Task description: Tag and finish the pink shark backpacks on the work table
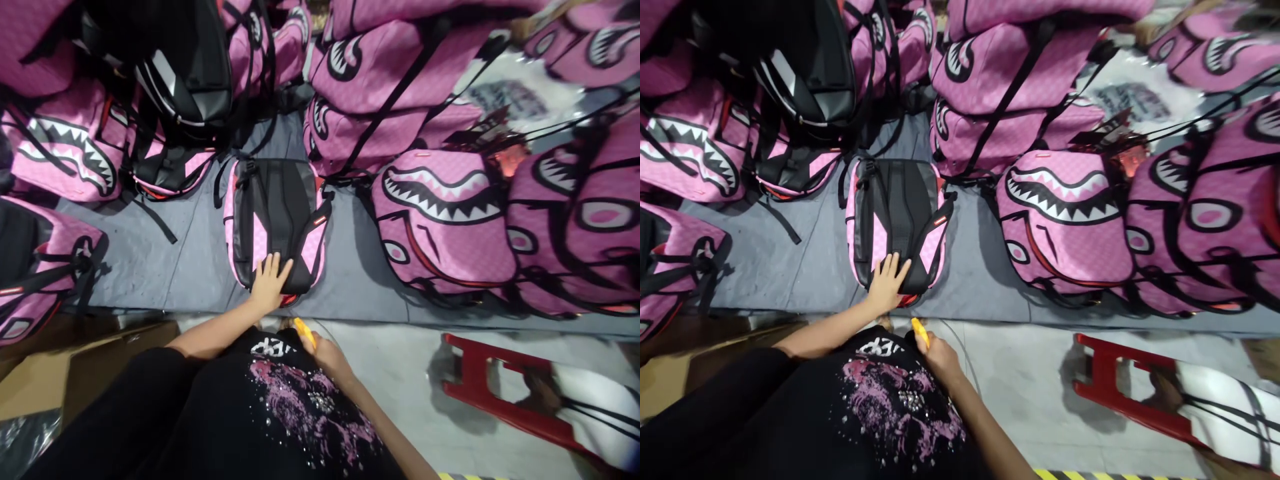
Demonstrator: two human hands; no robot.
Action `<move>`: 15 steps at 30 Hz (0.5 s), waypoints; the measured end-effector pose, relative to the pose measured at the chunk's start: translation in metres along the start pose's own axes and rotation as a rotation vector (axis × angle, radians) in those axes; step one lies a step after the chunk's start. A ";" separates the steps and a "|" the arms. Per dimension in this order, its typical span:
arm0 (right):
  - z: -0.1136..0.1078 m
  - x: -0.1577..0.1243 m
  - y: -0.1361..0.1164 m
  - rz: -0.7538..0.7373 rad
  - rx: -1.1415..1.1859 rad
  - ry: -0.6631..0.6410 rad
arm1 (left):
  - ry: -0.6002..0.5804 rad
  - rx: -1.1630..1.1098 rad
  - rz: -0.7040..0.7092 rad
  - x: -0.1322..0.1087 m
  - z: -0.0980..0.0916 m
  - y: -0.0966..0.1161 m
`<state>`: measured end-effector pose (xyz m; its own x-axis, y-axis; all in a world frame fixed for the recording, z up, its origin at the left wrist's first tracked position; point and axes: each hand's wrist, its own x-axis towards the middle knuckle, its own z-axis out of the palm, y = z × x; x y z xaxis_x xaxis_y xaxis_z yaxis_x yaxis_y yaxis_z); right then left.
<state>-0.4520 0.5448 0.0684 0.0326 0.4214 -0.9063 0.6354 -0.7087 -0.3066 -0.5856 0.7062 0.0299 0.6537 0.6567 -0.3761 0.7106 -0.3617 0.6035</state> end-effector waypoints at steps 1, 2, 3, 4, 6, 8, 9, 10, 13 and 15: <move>0.000 0.002 0.000 0.000 0.013 0.004 | -0.010 0.003 -0.027 0.008 0.006 0.001; 0.001 0.003 0.001 0.004 0.019 0.013 | -0.003 -0.049 -0.065 0.016 0.012 0.002; 0.001 0.004 0.001 0.011 0.027 0.028 | 0.012 -0.136 -0.097 0.023 0.016 0.003; 0.001 0.005 0.002 0.016 0.037 0.045 | 0.026 -0.235 -0.114 0.030 0.018 0.005; 0.000 0.004 0.002 0.011 0.059 0.073 | 0.056 -0.396 -0.130 0.041 0.016 0.009; -0.002 0.001 0.001 -0.029 0.091 0.115 | 0.103 -0.463 -0.148 0.053 0.003 0.016; -0.003 -0.001 0.000 -0.053 0.107 0.157 | 0.132 -0.477 -0.157 0.060 -0.007 0.021; -0.005 -0.003 -0.001 -0.080 0.122 0.212 | 0.165 -0.489 -0.168 0.067 -0.019 0.026; -0.010 -0.008 -0.005 -0.189 0.172 0.404 | 0.424 -0.696 -0.189 0.082 -0.052 0.043; -0.013 -0.010 -0.003 -0.266 0.212 0.476 | 0.628 -0.952 -0.209 0.083 -0.062 0.050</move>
<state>-0.4444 0.5501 0.0822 0.2673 0.7736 -0.5745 0.5028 -0.6206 -0.6017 -0.5115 0.7833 0.0724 0.1125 0.9542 -0.2772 0.1314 0.2622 0.9560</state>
